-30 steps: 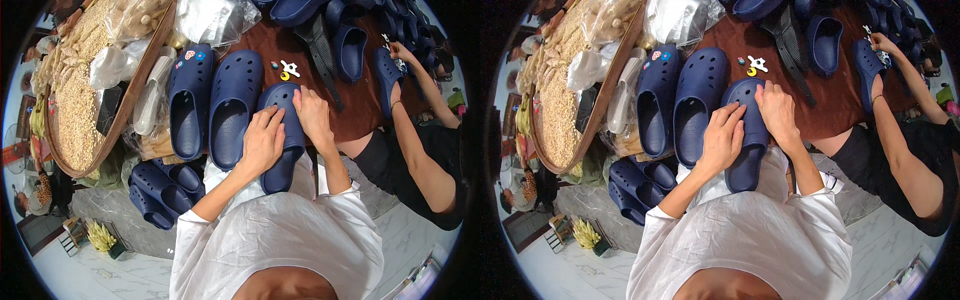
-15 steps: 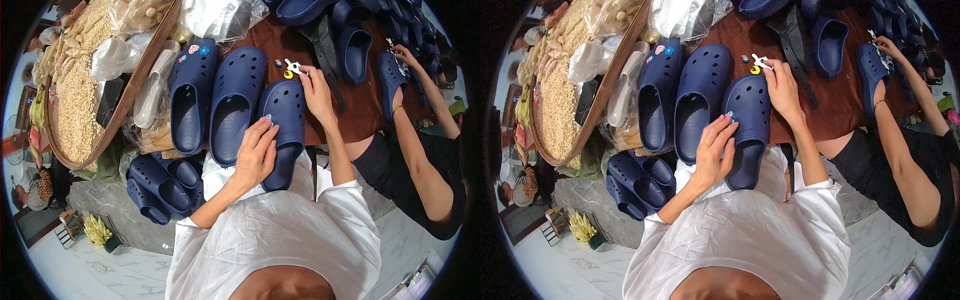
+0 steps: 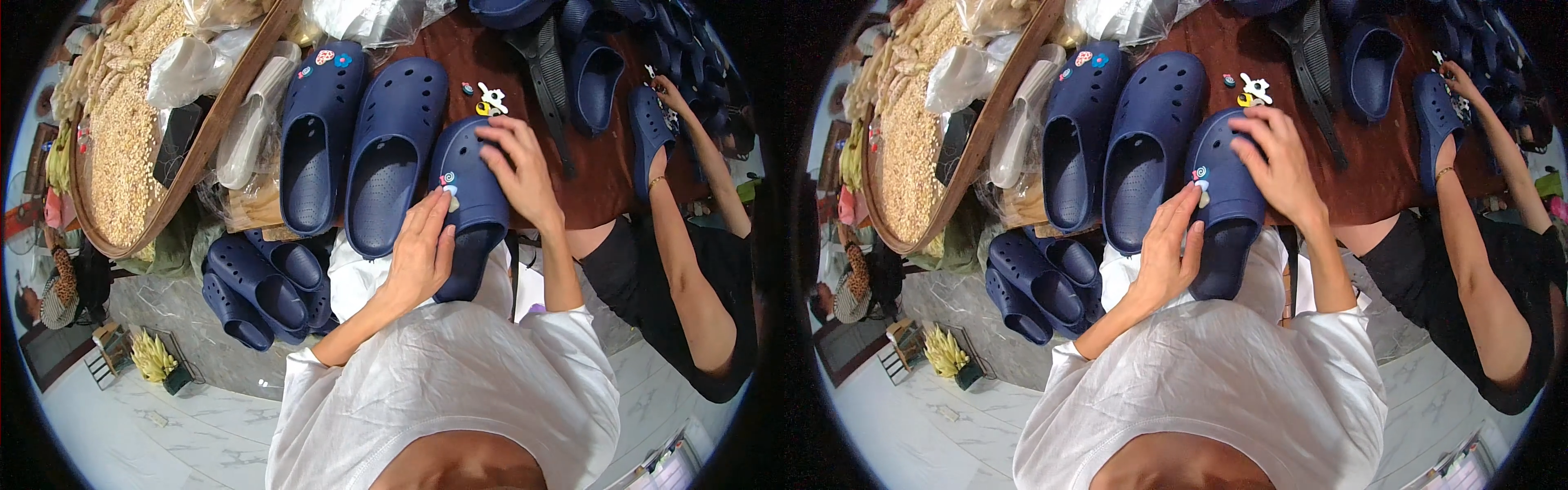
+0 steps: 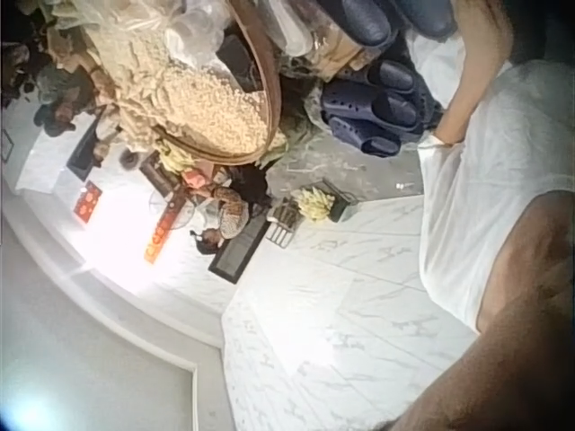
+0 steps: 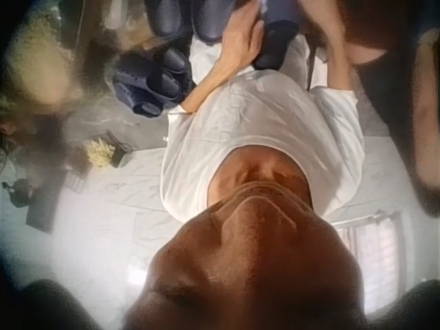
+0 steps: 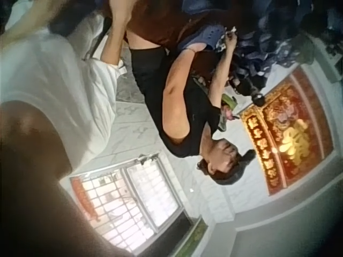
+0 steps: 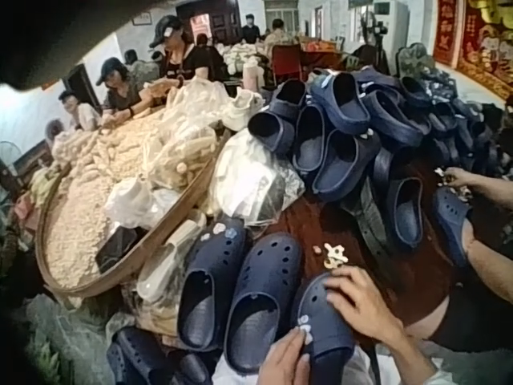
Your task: Manually attaching decorative charms to the holes of clogs.
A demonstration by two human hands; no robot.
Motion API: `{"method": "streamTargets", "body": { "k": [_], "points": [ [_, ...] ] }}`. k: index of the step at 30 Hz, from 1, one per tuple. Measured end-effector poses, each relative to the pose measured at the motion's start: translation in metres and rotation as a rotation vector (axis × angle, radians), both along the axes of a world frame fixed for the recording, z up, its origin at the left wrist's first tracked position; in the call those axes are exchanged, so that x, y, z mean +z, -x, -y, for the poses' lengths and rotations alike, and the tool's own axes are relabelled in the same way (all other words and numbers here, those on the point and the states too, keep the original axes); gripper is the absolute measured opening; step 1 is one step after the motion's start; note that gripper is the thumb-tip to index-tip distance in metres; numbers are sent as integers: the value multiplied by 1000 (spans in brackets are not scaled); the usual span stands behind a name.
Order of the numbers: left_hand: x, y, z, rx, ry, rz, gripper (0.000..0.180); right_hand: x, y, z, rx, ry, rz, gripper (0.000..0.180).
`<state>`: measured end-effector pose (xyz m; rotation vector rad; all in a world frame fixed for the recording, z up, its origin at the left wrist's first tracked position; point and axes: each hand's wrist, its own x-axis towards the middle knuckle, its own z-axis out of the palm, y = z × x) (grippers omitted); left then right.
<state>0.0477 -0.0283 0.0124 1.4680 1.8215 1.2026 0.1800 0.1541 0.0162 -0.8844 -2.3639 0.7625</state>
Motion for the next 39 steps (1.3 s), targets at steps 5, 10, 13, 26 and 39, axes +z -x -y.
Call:
{"method": "streamTargets", "body": {
  "k": [5,10,13,26,39],
  "points": [
    [2,-3,1,-35,-30,-32,47,12,-10,16,38,18,54,24],
    [4,-7,0,-32,-67,-85,56,19,1,2,397,73,205,26],
    [-3,-5,2,-15,-42,-143,58,5,9,-5,509,67,227,27],
    [-3,2,2,-25,-21,-108,57,11,22,-10,597,129,183,16],
    [-4,4,3,-22,-31,-104,56,-6,21,-31,16,139,-165,16]
  ]
}}
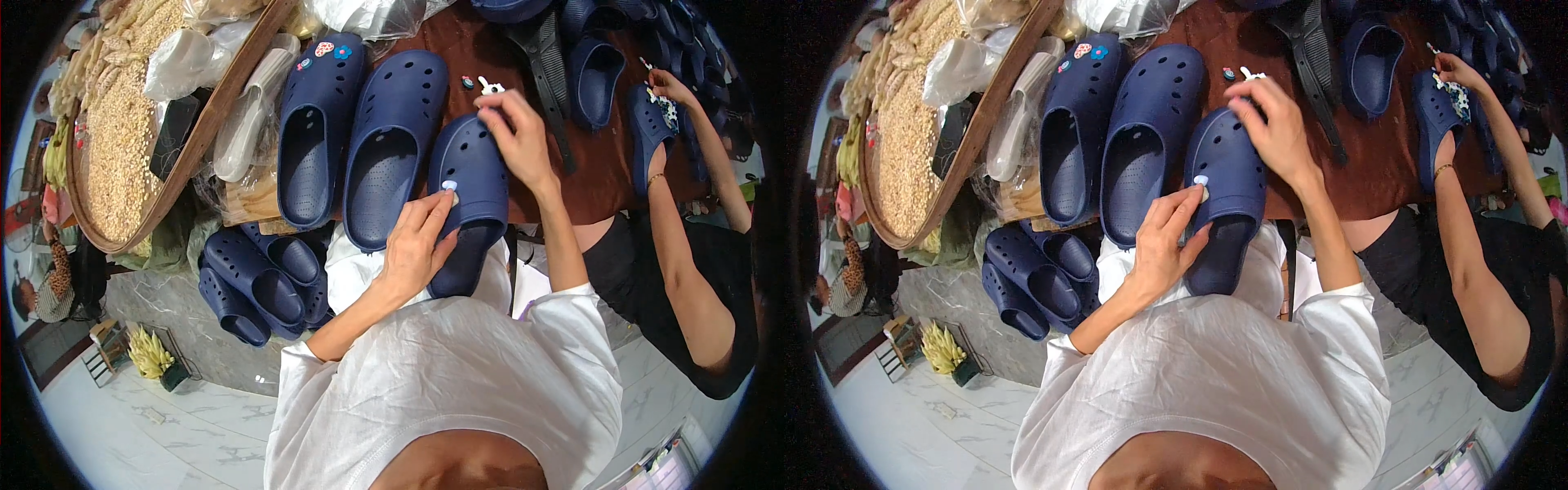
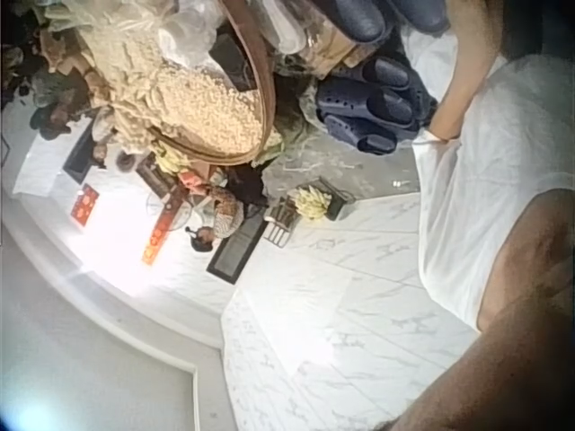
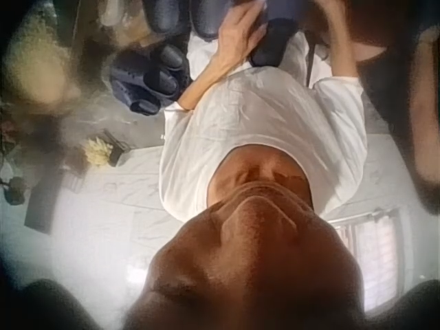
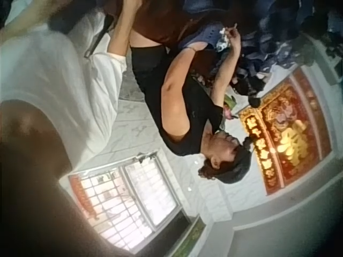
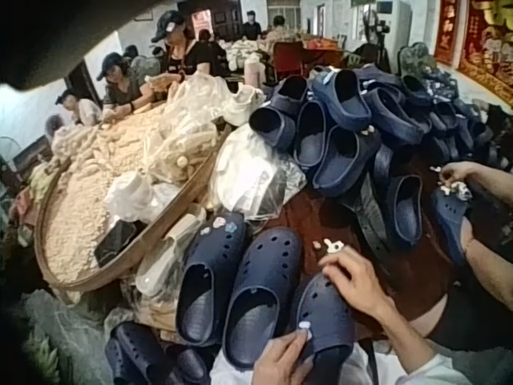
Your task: Manually attaching decorative charms to the holes of clogs.
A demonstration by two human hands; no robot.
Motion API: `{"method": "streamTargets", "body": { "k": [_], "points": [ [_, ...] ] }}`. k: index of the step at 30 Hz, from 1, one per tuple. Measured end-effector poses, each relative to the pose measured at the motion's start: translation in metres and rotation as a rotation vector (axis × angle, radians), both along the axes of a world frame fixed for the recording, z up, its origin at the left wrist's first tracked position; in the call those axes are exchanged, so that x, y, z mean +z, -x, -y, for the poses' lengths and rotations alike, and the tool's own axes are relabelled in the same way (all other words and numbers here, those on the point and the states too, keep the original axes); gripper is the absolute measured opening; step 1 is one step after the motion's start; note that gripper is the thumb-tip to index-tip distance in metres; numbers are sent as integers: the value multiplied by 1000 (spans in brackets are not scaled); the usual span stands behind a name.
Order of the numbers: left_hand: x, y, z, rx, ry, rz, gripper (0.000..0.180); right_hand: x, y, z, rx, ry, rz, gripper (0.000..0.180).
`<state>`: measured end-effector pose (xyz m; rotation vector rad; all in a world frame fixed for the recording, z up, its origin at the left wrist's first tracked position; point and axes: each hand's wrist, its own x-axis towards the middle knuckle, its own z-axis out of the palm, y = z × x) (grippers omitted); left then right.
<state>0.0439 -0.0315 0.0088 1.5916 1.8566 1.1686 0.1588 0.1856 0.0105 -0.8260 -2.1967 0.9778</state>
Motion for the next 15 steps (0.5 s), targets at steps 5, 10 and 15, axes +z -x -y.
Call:
{"method": "streamTargets", "body": {
  "k": [5,10,15],
  "points": [
    [6,2,-5,-17,-28,21,54,-17,2,-25,-83,-35,75,19],
    [1,13,-4,24,-42,74,39,11,-8,17,-92,-25,24,17],
    [4,14,-12,65,95,83,22,30,-29,77,-16,60,34,15]
  ]
}}
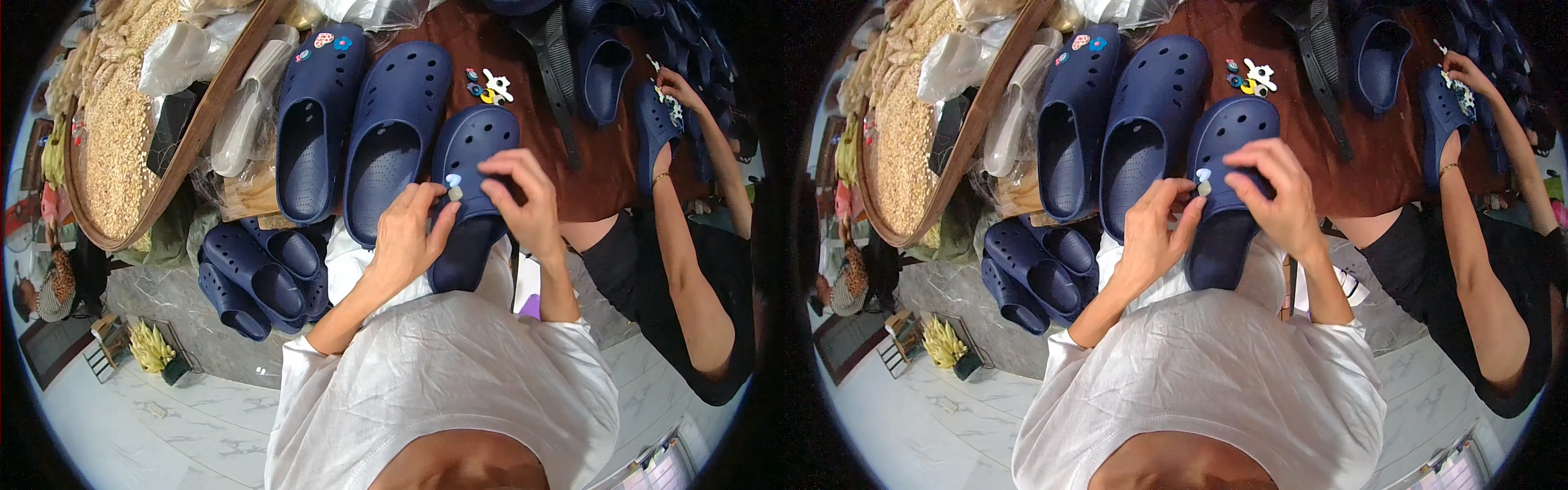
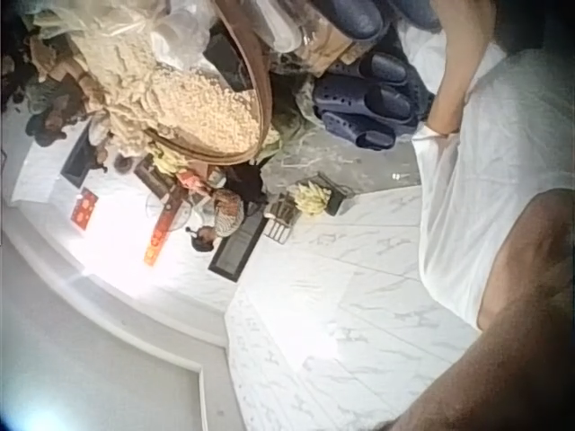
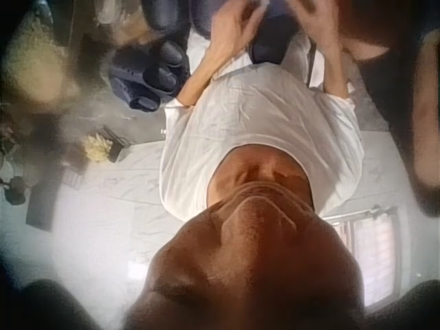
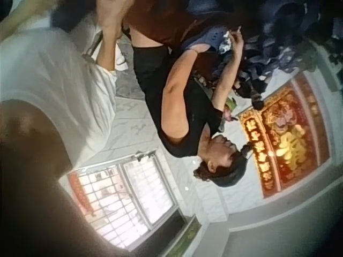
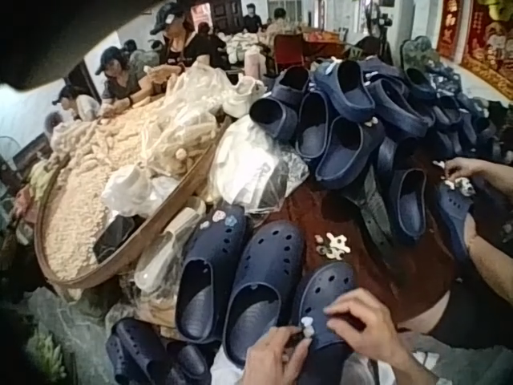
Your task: Manually attaching decorative charms to the holes of clogs.
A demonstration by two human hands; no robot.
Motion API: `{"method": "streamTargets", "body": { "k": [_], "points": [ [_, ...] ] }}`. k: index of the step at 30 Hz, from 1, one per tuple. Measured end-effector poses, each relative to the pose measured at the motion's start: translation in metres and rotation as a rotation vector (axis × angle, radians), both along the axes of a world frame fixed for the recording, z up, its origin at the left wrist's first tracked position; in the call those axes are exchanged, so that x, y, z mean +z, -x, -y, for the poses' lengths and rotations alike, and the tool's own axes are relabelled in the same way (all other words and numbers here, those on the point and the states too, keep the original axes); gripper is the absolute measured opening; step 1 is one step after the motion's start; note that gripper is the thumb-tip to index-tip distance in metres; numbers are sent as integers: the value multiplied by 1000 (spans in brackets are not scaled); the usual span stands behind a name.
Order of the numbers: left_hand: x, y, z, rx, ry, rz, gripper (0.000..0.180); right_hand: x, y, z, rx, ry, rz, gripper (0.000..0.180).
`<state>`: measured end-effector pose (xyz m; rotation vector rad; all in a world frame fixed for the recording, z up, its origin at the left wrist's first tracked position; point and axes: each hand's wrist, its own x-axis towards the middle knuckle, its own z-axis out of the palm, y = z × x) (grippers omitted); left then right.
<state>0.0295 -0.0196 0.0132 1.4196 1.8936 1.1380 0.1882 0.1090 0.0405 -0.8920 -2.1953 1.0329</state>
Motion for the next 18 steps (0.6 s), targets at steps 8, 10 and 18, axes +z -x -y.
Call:
{"method": "streamTargets", "body": {
  "k": [8,10,18],
  "points": [
    [15,-1,-25,-46,244,-137,31,-22,-12,25,24,-93,-12,17],
    [8,3,-27,-104,215,-137,33,-26,-12,27,10,-103,-17,17],
    [7,6,-29,-206,223,-126,28,-31,-10,29,-2,-105,-59,14]
  ]
}}
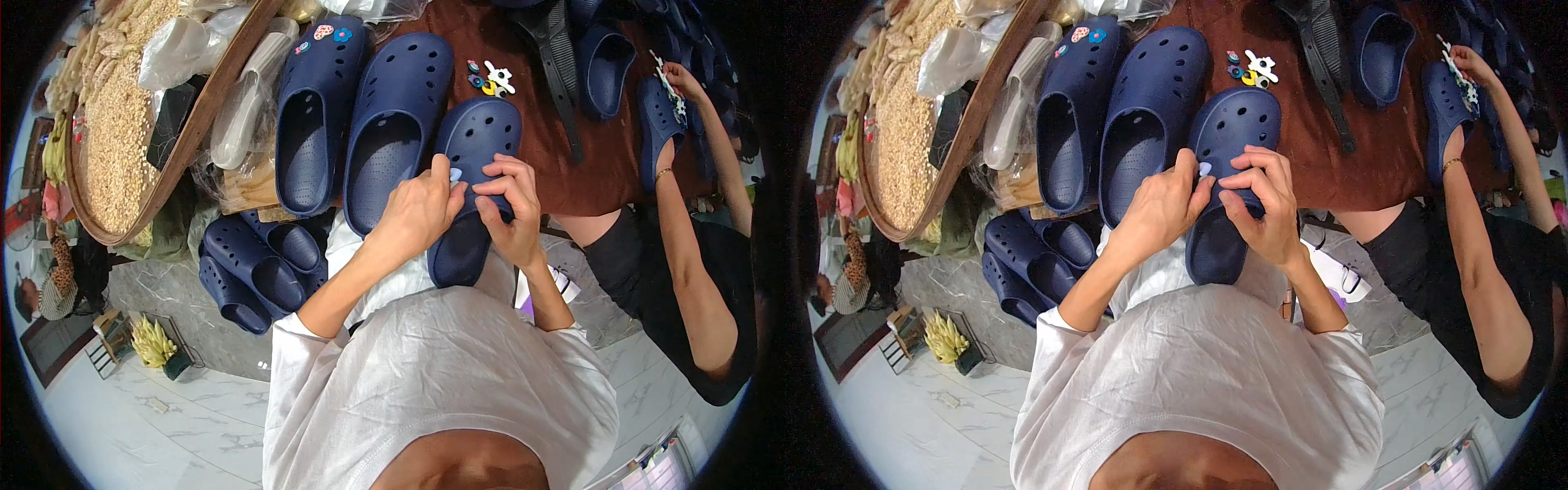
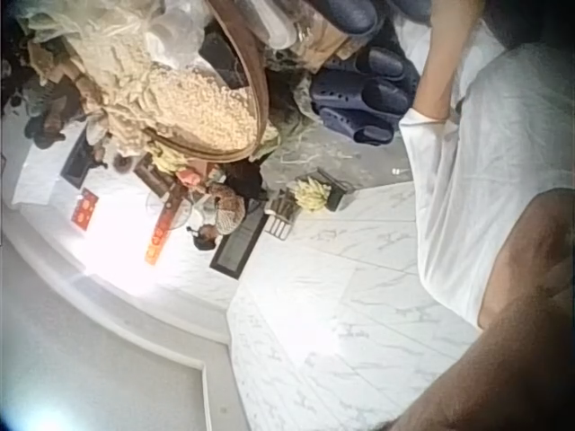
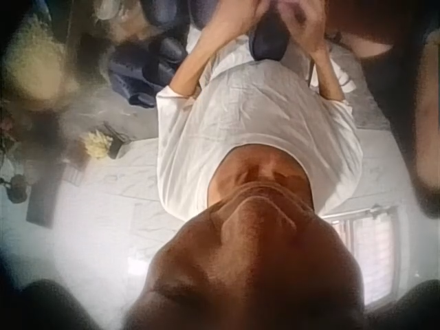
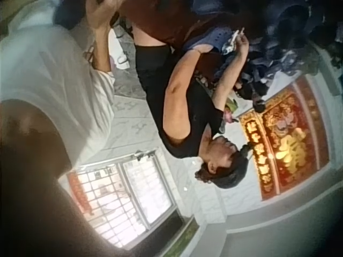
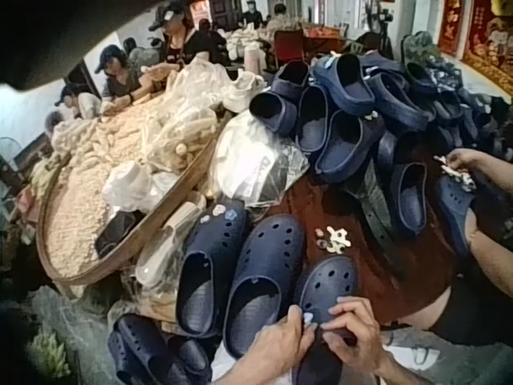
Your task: Manually attaching decorative charms to the holes of clogs.
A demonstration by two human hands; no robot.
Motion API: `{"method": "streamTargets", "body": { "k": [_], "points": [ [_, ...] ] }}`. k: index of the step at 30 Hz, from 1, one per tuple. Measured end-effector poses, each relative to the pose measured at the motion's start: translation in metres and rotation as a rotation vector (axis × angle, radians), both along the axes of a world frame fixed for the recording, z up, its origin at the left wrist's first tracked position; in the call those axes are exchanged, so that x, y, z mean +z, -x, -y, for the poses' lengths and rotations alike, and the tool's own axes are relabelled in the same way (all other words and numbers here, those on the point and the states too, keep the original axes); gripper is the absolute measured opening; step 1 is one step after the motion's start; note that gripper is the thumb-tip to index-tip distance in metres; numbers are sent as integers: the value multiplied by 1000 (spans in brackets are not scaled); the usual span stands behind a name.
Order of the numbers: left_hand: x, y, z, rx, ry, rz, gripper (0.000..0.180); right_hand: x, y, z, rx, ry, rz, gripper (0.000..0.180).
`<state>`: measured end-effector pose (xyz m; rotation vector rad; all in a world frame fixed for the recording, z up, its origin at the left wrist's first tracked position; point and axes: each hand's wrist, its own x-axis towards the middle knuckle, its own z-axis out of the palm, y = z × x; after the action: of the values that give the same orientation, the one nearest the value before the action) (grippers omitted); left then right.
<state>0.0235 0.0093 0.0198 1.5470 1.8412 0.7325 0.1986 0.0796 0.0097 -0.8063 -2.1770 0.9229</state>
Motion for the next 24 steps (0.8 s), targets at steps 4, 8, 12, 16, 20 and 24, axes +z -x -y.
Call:
{"method": "streamTargets", "body": {
  "k": [4,8,12,16,20,24],
  "points": [
    [-2,7,1,-94,-50,32,23,1,0,1,1,-4,12,13],
    [-2,7,3,-114,-69,37,21,-4,3,2,-11,-22,-8,10],
    [-6,5,6,-102,-100,25,19,-4,4,2,-18,-41,-25,9],
    [-6,5,8,-103,-71,43,17,-1,5,0,-1,-41,-13,9],
    [-11,-3,19,-20,-100,41,16,4,0,-11,71,-1,13,16],
    [0,-13,44,116,-214,215,20,12,-1,-17,168,-23,83,35]
  ]
}}
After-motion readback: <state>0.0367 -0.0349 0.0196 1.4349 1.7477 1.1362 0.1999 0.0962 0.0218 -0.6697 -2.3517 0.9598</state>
